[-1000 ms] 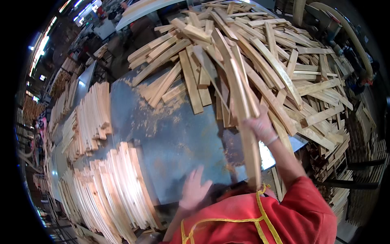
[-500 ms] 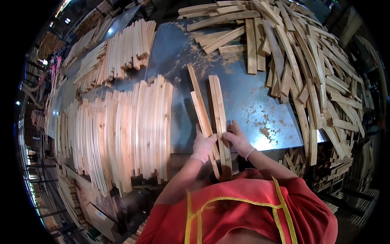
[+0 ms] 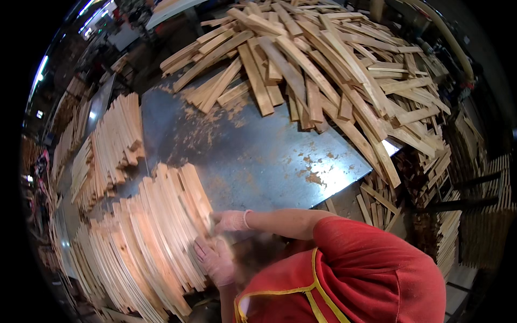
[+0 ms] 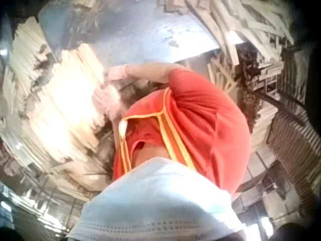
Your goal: The person picks up individual wooden planks from a large pile on a metal table and stacks them neatly in a separate pile. The person handles the planks one by one, aligning them carefully to form a uniform stack.
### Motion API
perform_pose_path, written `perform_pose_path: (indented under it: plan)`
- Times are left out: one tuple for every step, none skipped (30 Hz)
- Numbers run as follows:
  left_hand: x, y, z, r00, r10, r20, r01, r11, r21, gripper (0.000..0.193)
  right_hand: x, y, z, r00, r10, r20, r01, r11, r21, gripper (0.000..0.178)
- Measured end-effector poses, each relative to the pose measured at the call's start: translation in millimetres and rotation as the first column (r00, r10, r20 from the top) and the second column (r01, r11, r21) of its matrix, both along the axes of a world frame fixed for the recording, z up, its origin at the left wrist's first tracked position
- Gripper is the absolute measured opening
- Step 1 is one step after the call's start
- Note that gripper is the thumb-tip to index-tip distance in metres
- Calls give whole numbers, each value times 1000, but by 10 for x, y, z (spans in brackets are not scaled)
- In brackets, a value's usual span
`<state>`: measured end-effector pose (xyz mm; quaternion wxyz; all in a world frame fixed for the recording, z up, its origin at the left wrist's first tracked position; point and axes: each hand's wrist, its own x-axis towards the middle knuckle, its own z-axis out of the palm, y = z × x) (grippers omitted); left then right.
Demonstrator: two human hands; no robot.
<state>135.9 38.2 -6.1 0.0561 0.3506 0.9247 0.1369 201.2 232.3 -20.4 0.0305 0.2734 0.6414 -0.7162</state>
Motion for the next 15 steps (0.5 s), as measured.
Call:
perform_pose_path:
  plan:
    - [-43,10,-51,998,-54,-42,53,998,-19,86,43,126,7,994,95,-61,-98,994,-55,82]
    - [-26,40,-37,992,-100,-82,89,988,-125,87,106,257,169,973,192,-127,-205,973,-103,82]
    - [-3,86,-11,982,-148,-117,117,966,-232,87,275,497,313,966,196,-168,-199,980,-1,77]
    - [23,118,26,970,-192,-152,133,933,-334,88,473,790,483,982,127,-141,-114,989,96,78]
    - [17,147,34,972,-190,-137,136,934,-332,90,701,1123,592,991,50,-122,-25,980,197,79]
    - [33,210,53,982,-143,-124,98,944,-315,91,1013,1521,546,971,-144,-189,207,901,380,75]
    - [69,256,68,990,-87,-112,50,952,-302,91,1360,2016,533,924,-228,-307,381,627,680,70]
    - [103,250,48,995,-10,-100,-20,957,-288,92,1651,2396,1105,901,-434,-5,301,616,728,70]
    - [140,292,-11,986,-47,-159,6,969,-245,88,2021,2929,960,804,-534,-262,464,288,838,61]
    - [220,375,-18,981,-106,-164,66,971,-229,88,2320,3457,1085,723,-685,-90,352,254,901,48]
    - [332,485,-20,972,-166,-169,128,968,-214,87,2591,3786,1145,627,-769,-122,242,44,969,40]
    - [472,593,7,958,-228,-175,191,960,-206,87,2884,4193,1060,572,-820,-24,92,36,995,48]
    - [654,839,100,964,-249,-95,225,952,-209,88,3186,4466,996,509,-859,66,22,89,996,61]
    - [798,1008,107,957,-284,-53,270,946,-176,88,3375,4675,935,448,-881,151,-38,150,988,74]
    - [938,1115,93,950,-312,-10,307,940,-148,88,3485,4830,854,455,-868,199,-90,177,980,72]
